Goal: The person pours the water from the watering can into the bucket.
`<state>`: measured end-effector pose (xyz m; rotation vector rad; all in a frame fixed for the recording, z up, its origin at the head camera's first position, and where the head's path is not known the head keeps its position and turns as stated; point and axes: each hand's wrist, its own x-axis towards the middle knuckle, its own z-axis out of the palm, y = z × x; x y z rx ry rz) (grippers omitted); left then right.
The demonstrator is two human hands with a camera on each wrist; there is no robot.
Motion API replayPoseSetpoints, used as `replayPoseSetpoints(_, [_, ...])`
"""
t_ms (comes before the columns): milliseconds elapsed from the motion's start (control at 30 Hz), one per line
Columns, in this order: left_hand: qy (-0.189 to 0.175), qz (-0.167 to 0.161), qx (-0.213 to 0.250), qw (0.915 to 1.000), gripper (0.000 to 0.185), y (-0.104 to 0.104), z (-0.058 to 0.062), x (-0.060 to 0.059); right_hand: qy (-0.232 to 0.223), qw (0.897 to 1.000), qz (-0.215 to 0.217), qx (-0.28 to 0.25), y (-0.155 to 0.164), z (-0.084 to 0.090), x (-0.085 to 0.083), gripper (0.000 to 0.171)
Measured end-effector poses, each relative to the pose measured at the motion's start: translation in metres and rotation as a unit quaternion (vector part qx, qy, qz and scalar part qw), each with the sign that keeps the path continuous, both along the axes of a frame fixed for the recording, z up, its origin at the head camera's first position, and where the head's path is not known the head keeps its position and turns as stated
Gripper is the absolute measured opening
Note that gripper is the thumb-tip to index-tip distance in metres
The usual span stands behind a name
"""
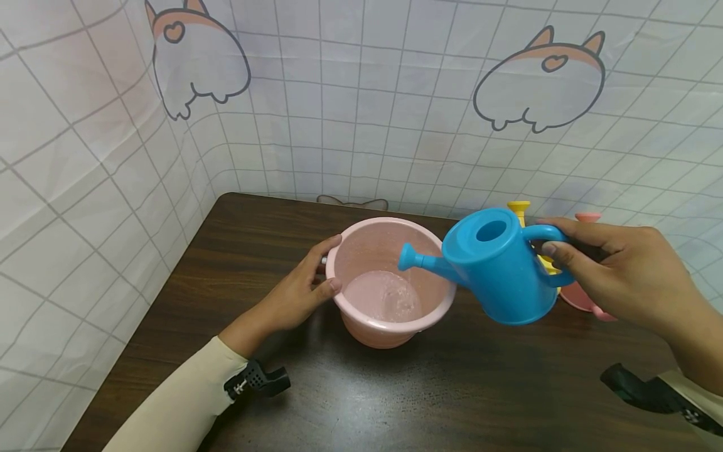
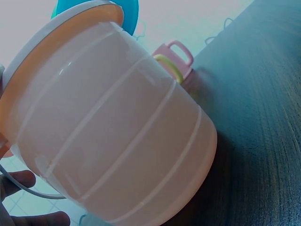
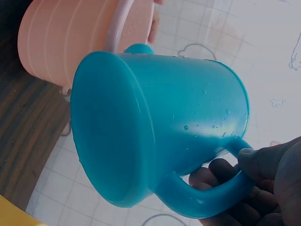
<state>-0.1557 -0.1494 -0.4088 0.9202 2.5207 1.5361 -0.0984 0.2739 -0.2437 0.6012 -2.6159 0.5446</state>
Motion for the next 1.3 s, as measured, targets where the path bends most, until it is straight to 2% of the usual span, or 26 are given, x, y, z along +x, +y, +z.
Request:
replayPoseSetpoints(533, [0.003, 0.001, -0.005, 1.0000, 0.091, 0.0000, 0.0000, 0.0000, 0.005, 1.000, 0.008, -0.005, 0.0008, -0.0001, -0.0010, 0.034])
replayPoseSetpoints(1300, [0.001, 0.000, -0.005, 1.0000, 0.090, -0.0001, -0.0014, -0.0007, -0.015, 1.000, -0.012, 0.000, -0.0002, 0.0019, 0.0005, 0.035])
